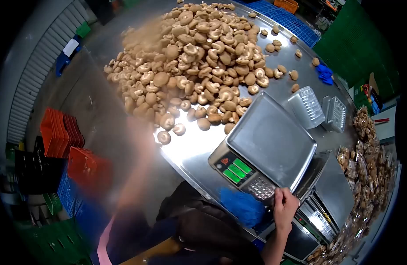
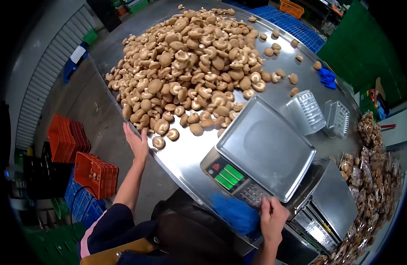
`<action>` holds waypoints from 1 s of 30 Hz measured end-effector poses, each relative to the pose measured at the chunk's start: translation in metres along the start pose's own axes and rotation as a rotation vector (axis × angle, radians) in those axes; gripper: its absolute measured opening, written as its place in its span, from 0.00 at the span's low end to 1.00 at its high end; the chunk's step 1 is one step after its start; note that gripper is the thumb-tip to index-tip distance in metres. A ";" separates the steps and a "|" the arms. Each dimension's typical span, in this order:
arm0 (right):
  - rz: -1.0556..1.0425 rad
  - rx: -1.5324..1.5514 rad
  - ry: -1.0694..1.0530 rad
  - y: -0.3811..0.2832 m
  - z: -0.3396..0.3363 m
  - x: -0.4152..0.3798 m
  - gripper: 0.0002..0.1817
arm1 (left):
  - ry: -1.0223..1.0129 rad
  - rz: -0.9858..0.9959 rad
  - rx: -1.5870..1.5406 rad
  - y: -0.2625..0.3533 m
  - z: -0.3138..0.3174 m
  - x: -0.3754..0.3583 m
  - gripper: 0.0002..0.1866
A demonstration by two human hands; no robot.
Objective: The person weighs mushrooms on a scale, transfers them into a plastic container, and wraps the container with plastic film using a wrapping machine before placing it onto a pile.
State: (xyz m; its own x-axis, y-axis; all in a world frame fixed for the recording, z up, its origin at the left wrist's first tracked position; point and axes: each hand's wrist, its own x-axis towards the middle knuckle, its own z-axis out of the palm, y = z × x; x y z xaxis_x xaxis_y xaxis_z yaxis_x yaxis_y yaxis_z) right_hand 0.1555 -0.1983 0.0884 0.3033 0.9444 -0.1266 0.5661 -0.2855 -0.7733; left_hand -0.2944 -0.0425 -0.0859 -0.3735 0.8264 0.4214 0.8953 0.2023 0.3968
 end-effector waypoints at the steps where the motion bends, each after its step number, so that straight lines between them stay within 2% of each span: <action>1: -0.022 -0.034 -0.011 -0.008 0.013 0.011 0.10 | -0.010 0.032 0.186 -0.029 0.021 0.013 0.39; 2: -0.136 -0.136 0.055 -0.012 0.026 0.025 0.10 | -0.011 0.037 0.268 -0.030 0.032 0.024 0.39; 3: -0.072 -0.060 0.035 -0.032 0.032 0.041 0.09 | -0.011 0.042 0.350 -0.022 0.035 0.038 0.39; 4: -0.134 -0.087 0.084 -0.020 0.038 0.059 0.09 | -0.003 0.024 0.325 -0.007 0.039 0.051 0.39; 6: -0.103 -0.022 0.131 -0.017 0.039 0.102 0.09 | 0.052 0.007 0.151 0.024 0.052 0.072 0.38; 7: -0.104 -0.131 0.151 -0.009 0.034 0.126 0.08 | 0.104 -0.010 0.013 0.022 0.059 0.079 0.38; 10: -0.092 -0.098 0.308 0.024 0.021 0.205 0.09 | 0.057 0.002 0.113 0.023 0.056 0.099 0.38; 11: -0.165 -0.134 0.358 0.038 0.015 0.231 0.12 | 0.082 0.031 0.138 0.018 0.058 0.103 0.37; 12: -0.058 -0.188 0.318 0.045 0.005 0.253 0.20 | 0.050 0.032 0.116 0.022 0.053 0.107 0.36; 15: -0.302 -0.686 0.363 0.095 -0.025 0.322 0.34 | 0.041 0.120 0.036 0.014 0.052 0.111 0.35; 17: -0.258 -0.824 0.275 0.127 -0.044 0.357 0.47 | 0.009 0.119 0.019 0.016 0.049 0.113 0.36; 19: -0.141 -0.890 0.193 0.155 -0.060 0.380 0.53 | 0.003 0.088 0.001 0.012 0.054 0.110 0.38; 21: -0.006 -0.621 0.036 0.168 -0.074 0.396 0.55 | -0.018 0.037 -0.168 0.028 0.044 0.110 0.33; 23: 0.024 -0.670 0.044 0.127 -0.066 0.382 0.56 | -0.046 0.063 -0.074 0.030 0.035 0.108 0.34; 30: -0.044 -0.752 0.170 0.121 -0.056 0.369 0.49 | -0.021 -0.159 -0.338 0.038 0.021 0.094 0.33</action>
State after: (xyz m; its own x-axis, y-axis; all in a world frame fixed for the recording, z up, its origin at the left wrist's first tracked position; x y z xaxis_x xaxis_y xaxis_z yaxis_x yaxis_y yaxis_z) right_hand 0.3787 0.1063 -0.0170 0.3474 0.9369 0.0387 0.9306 -0.3393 -0.1375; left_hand -0.2902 0.0543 -0.0481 -0.4937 0.8096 0.3174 0.6945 0.1474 0.7043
